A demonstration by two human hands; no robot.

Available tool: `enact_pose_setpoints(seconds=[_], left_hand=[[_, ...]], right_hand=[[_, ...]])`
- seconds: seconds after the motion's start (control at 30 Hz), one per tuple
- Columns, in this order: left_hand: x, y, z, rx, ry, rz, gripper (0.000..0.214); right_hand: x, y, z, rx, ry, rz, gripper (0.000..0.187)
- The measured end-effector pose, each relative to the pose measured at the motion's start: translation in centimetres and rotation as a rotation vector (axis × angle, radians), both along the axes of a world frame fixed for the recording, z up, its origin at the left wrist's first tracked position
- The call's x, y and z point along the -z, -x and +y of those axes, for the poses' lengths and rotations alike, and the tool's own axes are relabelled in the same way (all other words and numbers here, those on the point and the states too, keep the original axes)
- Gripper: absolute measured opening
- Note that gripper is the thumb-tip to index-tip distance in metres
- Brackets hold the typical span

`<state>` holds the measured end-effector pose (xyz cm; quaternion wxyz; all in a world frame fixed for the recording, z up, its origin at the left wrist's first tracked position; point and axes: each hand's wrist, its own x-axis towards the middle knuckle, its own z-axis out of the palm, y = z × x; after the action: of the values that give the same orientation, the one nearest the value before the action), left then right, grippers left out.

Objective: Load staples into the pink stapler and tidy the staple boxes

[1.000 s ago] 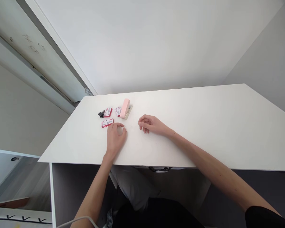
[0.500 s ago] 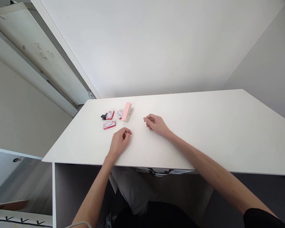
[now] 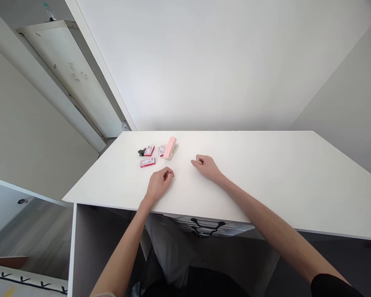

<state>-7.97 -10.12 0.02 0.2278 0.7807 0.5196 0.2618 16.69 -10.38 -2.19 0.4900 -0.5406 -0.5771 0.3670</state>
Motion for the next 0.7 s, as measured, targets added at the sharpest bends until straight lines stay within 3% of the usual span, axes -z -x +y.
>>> enact_pose_setpoints(seconds=[0.7], left_hand=[[-0.47, -0.41, -0.15, 0.001, -0.032, 0.144, 0.022]], right_hand=[[0.20, 0.10, 0.26, 0.005, 0.011, -0.005, 0.045]])
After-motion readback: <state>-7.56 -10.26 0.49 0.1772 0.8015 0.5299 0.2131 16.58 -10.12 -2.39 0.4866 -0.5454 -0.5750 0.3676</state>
